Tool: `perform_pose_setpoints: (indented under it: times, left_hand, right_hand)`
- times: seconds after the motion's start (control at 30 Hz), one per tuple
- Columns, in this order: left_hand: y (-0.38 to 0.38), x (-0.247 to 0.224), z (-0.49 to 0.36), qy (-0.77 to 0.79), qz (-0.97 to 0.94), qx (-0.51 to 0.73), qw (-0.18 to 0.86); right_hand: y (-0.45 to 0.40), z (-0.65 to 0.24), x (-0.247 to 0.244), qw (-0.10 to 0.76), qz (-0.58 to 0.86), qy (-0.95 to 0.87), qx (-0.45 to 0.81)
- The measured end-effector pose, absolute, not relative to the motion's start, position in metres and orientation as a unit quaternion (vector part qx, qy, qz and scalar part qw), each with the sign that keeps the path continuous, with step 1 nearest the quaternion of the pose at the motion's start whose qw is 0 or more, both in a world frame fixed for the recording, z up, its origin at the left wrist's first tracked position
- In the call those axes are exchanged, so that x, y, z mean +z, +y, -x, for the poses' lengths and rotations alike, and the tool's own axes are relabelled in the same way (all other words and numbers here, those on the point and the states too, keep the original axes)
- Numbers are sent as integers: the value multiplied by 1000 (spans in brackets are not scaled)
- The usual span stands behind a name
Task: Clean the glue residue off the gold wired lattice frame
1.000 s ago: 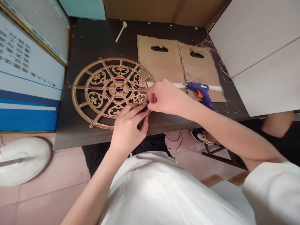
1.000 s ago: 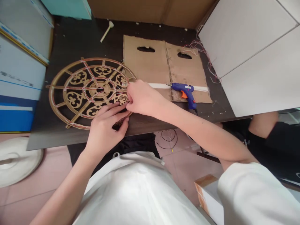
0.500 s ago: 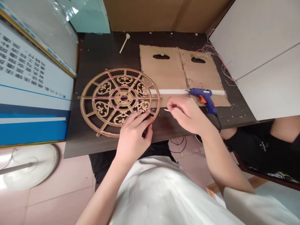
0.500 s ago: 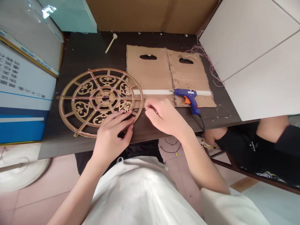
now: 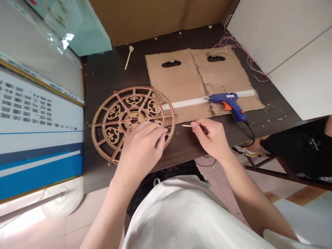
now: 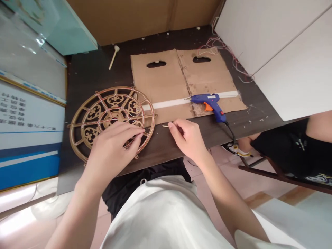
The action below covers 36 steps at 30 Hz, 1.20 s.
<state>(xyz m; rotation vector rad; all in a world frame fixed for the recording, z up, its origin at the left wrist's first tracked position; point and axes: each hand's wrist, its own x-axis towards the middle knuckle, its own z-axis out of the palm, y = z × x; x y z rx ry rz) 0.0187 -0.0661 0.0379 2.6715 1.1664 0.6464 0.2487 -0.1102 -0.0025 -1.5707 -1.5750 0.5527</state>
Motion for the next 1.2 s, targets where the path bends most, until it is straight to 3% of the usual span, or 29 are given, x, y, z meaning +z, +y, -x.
perform_pose_setpoints:
  times: [0.27, 0.57, 0.73, 1.2]
  left_hand:
    - [-27, 57, -30, 282, -959, 16, 35]
    - [-17, 71, -54, 212, -973, -93, 2]
    - [-18, 63, -57, 200, -974, -105, -30]
    - [-13, 46, -53, 160, -984, -48, -61]
  right_hand:
    - [-118, -253, -4, 499, 664, -530, 167]
    - [-171, -299, -18, 547, 691, -468, -62]
    - [-190, -335, -21, 553, 701, -437, -109]
    - [-143, -319, -26, 459, 672, -580, -46]
